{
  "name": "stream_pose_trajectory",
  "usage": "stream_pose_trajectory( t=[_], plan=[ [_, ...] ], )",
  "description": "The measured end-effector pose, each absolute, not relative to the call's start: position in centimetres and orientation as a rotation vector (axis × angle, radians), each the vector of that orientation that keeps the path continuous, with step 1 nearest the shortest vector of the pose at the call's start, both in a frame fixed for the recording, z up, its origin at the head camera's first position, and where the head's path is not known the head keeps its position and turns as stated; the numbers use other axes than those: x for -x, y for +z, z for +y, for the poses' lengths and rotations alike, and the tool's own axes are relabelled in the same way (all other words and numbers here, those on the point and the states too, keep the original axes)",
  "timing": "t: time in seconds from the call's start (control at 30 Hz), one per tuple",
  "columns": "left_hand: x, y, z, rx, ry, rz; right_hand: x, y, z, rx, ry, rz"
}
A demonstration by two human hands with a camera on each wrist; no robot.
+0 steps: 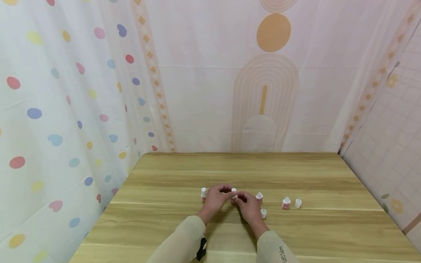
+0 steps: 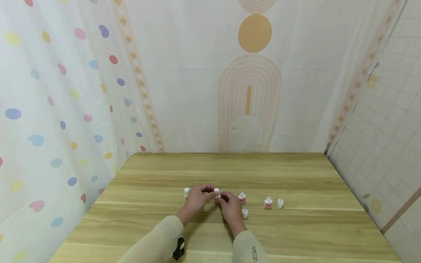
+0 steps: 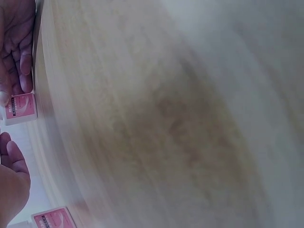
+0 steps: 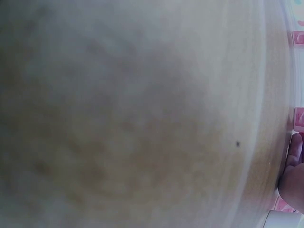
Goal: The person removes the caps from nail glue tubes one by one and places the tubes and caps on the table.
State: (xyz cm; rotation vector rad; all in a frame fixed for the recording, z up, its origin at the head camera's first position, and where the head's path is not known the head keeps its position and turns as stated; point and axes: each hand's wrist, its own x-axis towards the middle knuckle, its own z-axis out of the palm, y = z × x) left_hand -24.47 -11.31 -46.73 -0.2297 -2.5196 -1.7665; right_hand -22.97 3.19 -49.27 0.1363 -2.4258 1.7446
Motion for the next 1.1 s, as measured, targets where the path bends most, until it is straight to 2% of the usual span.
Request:
stream_pose_trajectory(
  t=[1.1],
  plan=[
    [24.45,-46.88,-11.50,0.239,-1.782,-2.538,22.84,-49.16,3.18,-0.143,1.763,-2.423]
  ],
)
